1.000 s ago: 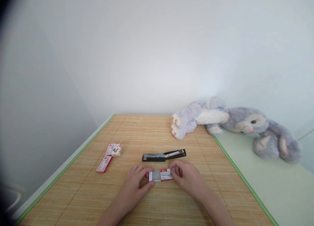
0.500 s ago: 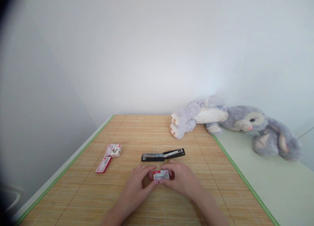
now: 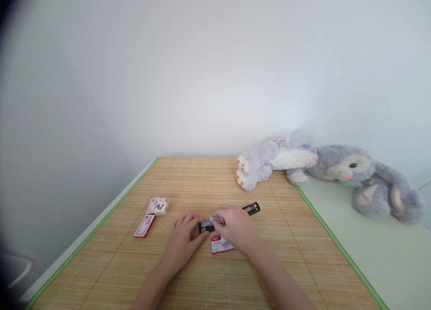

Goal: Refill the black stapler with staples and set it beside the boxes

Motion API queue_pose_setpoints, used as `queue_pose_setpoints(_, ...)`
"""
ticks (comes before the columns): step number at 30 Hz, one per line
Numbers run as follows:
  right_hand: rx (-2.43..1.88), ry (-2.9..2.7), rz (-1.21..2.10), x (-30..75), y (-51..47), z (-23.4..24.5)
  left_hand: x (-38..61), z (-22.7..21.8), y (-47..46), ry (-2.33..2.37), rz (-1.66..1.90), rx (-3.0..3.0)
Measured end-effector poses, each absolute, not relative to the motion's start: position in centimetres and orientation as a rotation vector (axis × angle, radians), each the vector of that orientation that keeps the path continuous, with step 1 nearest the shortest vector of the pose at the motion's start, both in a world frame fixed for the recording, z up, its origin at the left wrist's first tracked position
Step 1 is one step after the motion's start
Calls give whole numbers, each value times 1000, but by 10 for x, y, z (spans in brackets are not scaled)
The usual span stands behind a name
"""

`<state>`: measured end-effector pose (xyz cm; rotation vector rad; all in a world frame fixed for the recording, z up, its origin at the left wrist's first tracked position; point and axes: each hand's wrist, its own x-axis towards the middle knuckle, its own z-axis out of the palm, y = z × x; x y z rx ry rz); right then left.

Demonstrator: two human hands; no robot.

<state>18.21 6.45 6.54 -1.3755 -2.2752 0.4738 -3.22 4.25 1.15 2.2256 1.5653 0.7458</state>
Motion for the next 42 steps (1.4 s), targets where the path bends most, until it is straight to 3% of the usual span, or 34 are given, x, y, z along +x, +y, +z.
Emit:
queue_pose_setpoints(11, -1318, -2393, 542, 181, 68, 65, -33, 14, 40, 1559, 750, 2220)
queue_pose_setpoints(21, -1614, -2220, 545, 178, 50, 58, -33, 13, 41, 1564, 750, 2198)
queue_pose_setpoints(34, -1514, -1375, 1330, 268, 19, 19, -34, 12, 42, 1519, 716, 2206)
queue_pose_setpoints(42, -1330, -1948, 938, 222, 55, 59, -34, 15, 41, 1500, 696, 2219)
